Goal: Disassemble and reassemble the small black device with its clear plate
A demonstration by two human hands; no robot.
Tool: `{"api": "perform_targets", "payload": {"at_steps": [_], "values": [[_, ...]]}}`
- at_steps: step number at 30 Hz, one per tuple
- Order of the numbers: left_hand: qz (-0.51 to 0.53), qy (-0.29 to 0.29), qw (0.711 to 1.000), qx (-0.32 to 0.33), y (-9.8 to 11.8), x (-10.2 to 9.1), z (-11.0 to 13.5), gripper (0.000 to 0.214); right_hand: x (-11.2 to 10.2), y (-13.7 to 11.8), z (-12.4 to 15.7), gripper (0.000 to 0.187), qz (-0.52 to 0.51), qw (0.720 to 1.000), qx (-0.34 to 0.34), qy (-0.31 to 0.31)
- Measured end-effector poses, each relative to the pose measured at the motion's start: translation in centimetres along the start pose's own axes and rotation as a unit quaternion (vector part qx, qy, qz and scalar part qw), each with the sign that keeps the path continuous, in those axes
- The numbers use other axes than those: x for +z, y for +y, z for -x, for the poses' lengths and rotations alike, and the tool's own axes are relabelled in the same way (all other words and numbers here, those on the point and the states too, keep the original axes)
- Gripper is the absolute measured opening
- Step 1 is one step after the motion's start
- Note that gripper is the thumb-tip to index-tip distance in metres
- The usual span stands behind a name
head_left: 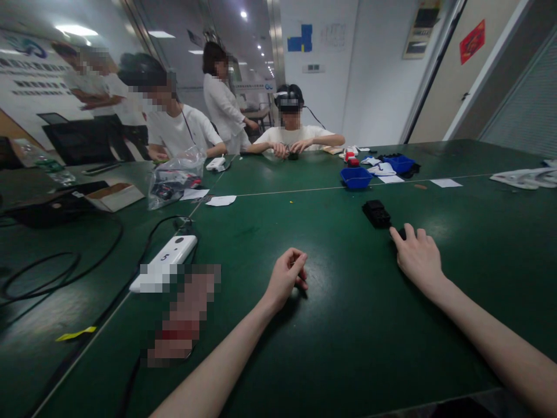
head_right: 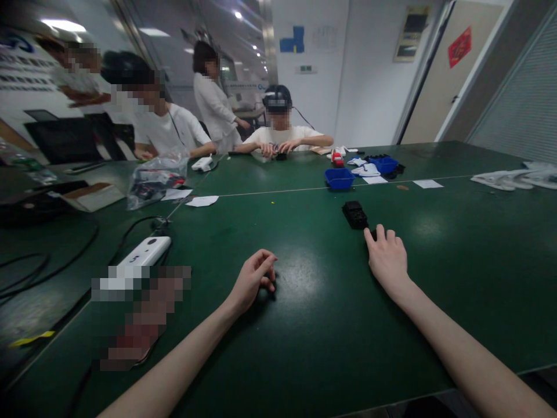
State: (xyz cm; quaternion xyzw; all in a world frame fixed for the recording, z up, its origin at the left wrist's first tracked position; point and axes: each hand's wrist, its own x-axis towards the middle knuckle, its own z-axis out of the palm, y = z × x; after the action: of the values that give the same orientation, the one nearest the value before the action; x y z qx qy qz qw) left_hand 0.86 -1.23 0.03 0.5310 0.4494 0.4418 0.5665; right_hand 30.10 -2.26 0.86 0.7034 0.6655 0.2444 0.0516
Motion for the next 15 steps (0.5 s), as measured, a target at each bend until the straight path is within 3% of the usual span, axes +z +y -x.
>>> {"api": "perform_targets", "payload": {"at_steps": [10, 15], "values": [[-0.003, -0.009, 1.0, 0.002, 0.02, -0.04, -0.02, 0.029, 0.31, -0.39, 0.16, 0.052, -0.01, 0.999, 0.011, -0.03], [0.003, -0.008, 1.0, 0.0, 0.12, 0.0, 0.05, 0.028, 0.24, -0.49, -0.41, 0.045, -0.029, 0.999, 0.011, -0.04]]}}
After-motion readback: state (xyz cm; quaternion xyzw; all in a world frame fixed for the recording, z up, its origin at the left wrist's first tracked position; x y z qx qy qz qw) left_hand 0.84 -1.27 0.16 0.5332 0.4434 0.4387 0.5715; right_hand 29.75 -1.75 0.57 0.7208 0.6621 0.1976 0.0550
